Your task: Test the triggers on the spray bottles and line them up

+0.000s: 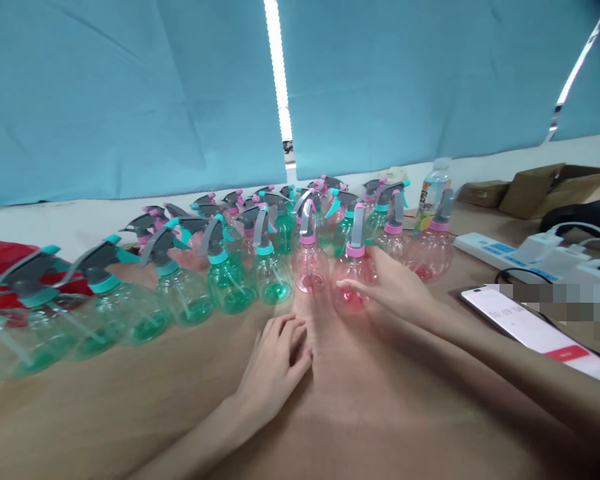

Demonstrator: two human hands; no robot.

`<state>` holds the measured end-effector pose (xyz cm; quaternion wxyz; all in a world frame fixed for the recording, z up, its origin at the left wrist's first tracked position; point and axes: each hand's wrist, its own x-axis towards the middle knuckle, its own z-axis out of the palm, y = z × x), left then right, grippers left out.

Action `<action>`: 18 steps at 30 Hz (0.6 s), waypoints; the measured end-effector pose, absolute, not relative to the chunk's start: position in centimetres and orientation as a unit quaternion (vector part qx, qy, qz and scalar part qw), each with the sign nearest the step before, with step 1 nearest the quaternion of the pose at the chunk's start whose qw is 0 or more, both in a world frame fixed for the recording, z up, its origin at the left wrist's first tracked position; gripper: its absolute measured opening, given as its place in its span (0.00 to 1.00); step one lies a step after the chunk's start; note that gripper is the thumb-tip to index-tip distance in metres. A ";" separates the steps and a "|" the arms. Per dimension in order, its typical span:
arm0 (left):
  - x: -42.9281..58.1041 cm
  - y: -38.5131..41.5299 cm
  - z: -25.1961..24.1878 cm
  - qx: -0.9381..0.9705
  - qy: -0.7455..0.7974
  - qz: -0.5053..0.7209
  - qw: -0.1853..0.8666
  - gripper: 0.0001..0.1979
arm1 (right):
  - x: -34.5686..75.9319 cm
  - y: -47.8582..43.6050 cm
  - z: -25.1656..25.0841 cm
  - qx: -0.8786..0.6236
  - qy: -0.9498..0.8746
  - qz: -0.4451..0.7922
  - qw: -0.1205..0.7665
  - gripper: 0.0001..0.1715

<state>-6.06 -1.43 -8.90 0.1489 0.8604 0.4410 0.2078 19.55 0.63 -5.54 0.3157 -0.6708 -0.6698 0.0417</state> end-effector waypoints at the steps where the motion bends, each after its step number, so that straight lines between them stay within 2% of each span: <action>1: -6.1 -1.4 -8.9 0.858 0.440 0.215 0.156 0.12 | 19.3 -0.1 -5.5 -0.670 -0.669 0.053 0.318 0.32; 6: -5.8 -1.9 -7.7 0.846 0.416 0.262 0.206 0.18 | 17.4 -4.3 -5.0 -0.644 -0.684 0.133 0.316 0.32; 8: -5.5 -2.4 -6.5 0.842 0.389 0.300 0.224 0.22 | 16.4 -5.7 -4.7 -0.636 -0.690 0.148 0.312 0.35; 13: -4.2 -3.4 -3.0 0.837 0.348 0.346 0.243 0.31 | 14.1 -7.7 -4.4 -0.622 -0.715 0.165 0.275 0.26; 18: -2.6 -3.5 -1.5 0.798 0.373 0.373 0.291 0.32 | 11.8 -8.3 -5.4 -0.596 -0.731 0.133 0.304 0.36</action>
